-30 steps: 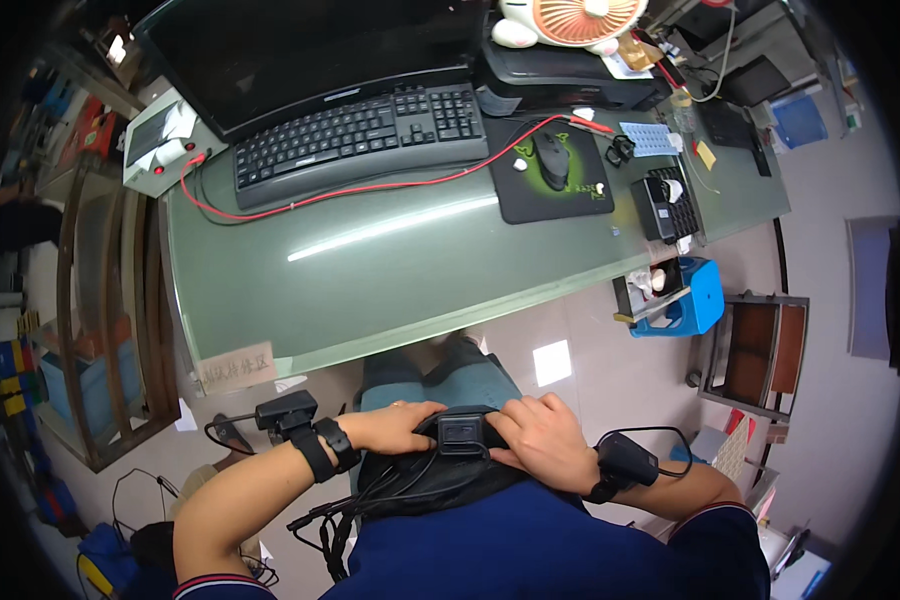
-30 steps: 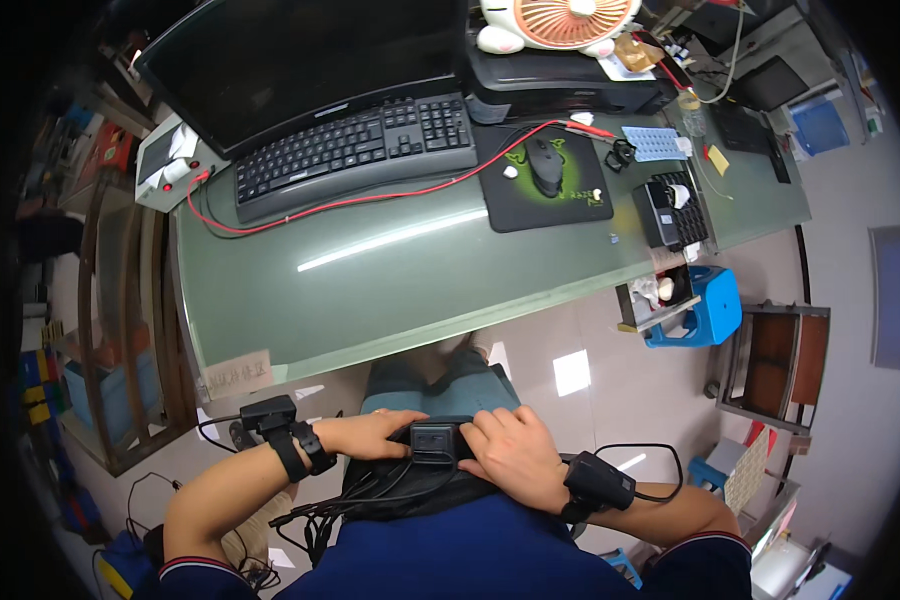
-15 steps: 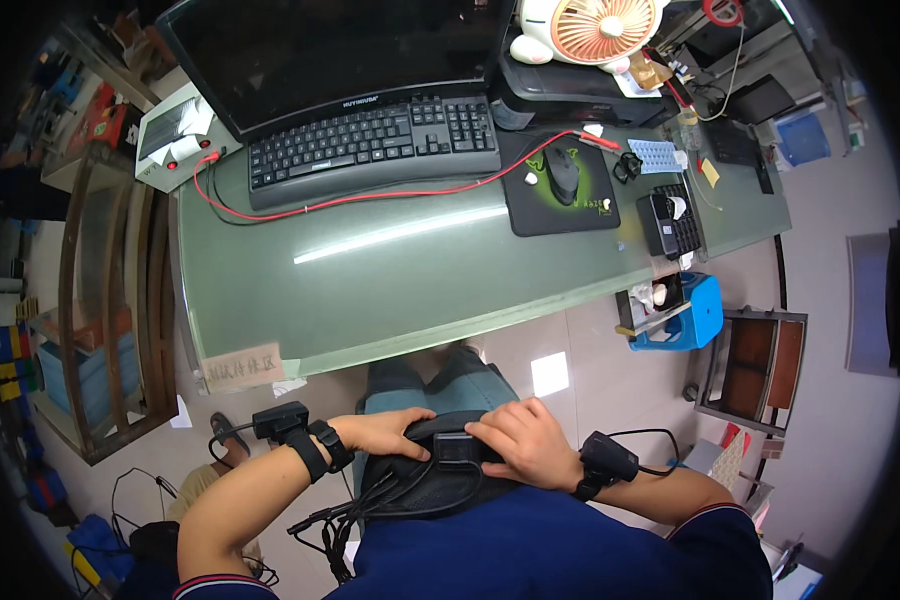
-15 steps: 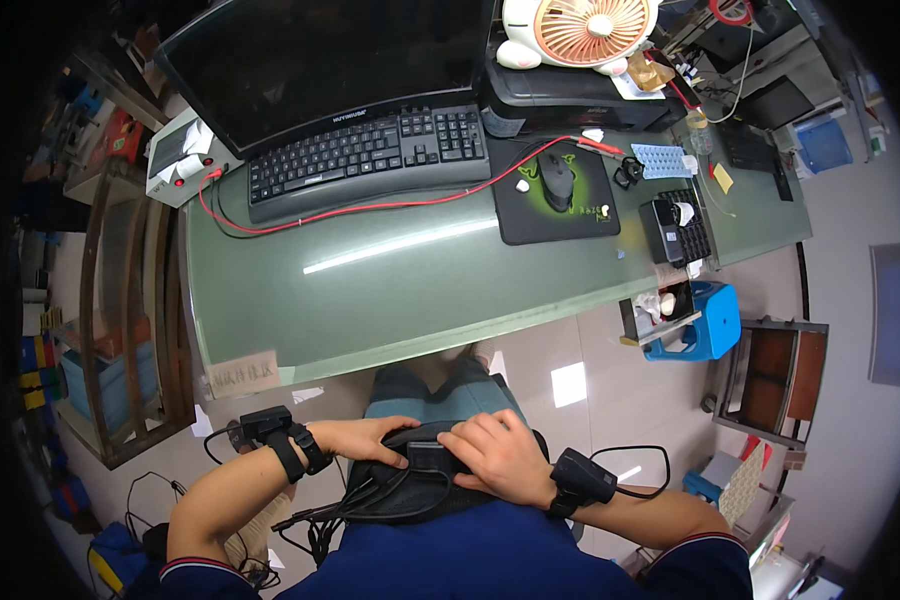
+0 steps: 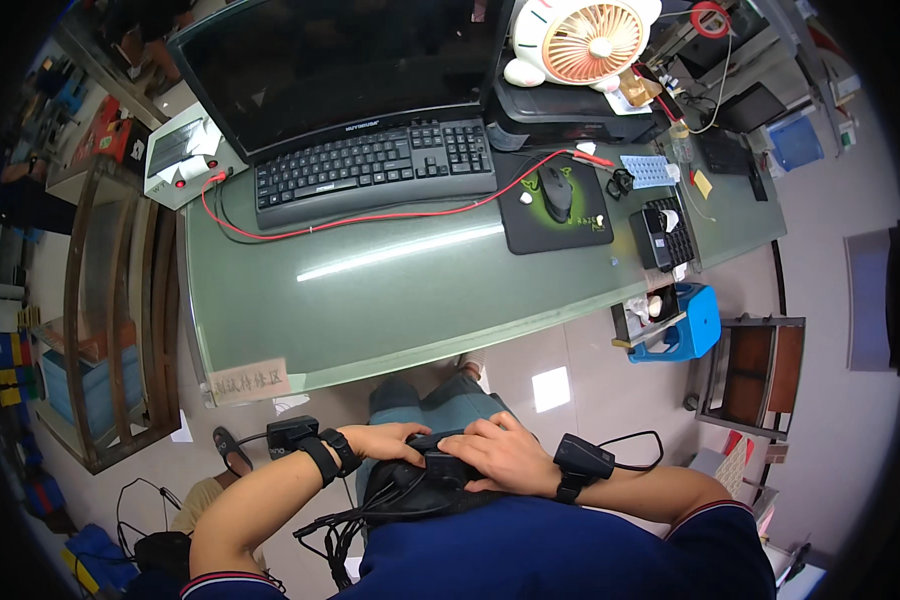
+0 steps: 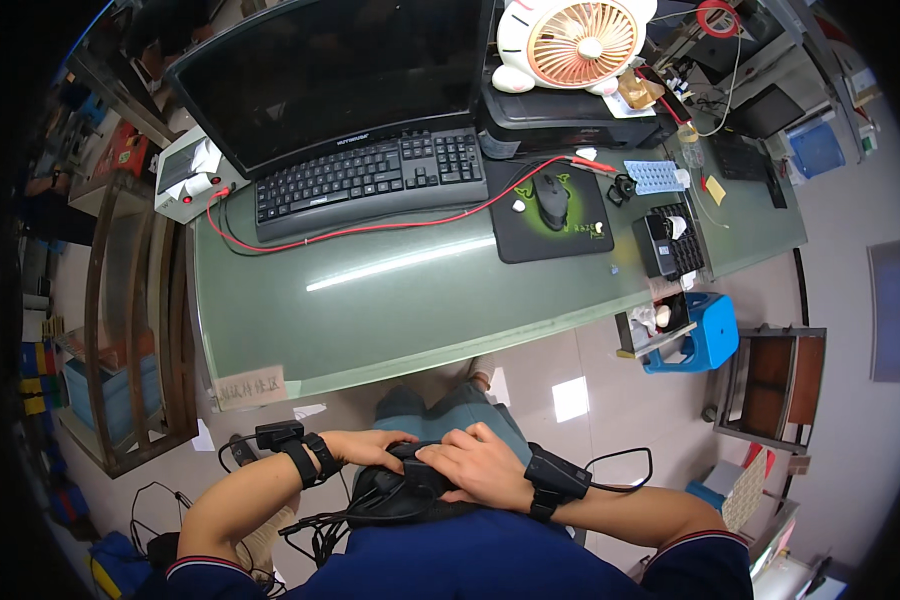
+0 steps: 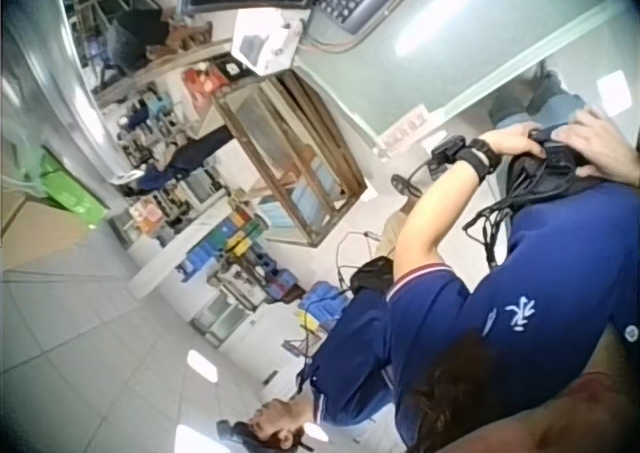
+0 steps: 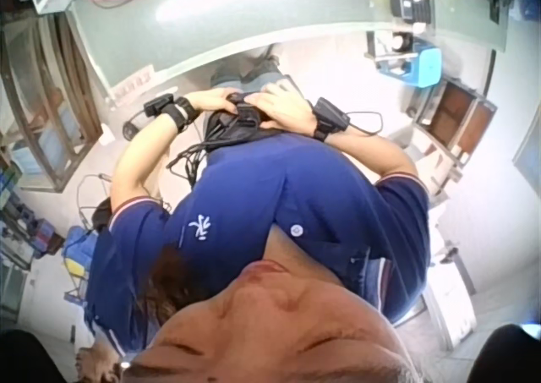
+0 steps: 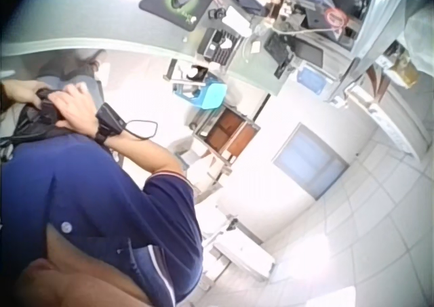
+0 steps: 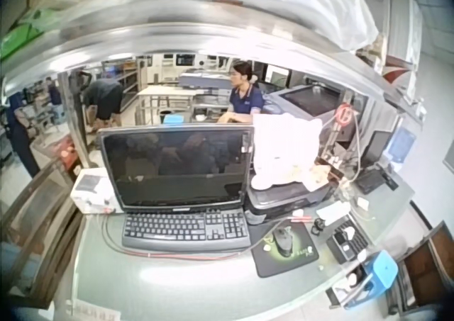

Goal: The recorder is inspecting and organizing electronic devices and cables at a workstation.

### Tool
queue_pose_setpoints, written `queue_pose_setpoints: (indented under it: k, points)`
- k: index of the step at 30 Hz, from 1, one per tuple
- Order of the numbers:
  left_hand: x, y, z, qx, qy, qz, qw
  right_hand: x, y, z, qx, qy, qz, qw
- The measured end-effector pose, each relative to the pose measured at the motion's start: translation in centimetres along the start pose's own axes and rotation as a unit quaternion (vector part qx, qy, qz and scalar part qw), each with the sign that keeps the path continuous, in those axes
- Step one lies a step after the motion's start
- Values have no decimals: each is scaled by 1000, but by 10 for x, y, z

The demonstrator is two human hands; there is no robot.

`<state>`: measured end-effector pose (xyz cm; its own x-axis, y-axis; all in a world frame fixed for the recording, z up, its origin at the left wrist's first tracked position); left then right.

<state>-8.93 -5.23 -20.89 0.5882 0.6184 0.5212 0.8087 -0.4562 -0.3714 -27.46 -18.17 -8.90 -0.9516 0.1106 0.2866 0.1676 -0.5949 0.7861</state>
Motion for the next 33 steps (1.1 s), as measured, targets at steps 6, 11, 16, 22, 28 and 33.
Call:
queue_pose_setpoints:
  k: [6, 11, 16, 22, 28, 33]
  points:
    - [-5, -2, -7, -36, -11, -21, 999, 5, 29, 12, 97, 15, 8, 995]
    - [-12, -3, -30, -95, -32, -12, 995, 6, 32, 17, 197, -17, 52, 979]
    - [-12, -2, -30, -130, -29, -8, 991, 5, 15, 2, 169, -84, 36, 981]
    - [-21, -9, -34, -170, -55, 1, 984, 27, 12, -10, 14, -127, -33, 991]
    - [-16, -22, -49, -275, -200, -190, 921, 39, 17, -20, 56, -108, -14, 993]
    - [10, -24, -64, -403, -283, -158, 856, 50, 17, -23, 27, -131, -27, 991]
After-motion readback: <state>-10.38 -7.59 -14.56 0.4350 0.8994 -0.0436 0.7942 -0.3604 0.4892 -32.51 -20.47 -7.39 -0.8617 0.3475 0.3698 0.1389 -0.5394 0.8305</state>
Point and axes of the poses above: each hand's wrist, its own x-axis away from the middle knuckle, its own y-axis out of the back of the hand, z = x × y, the point moved 1 cm from there along -x, towards the middle knuckle, and after that the axes turned 12 degrees about -y, right-handed, at the moved point
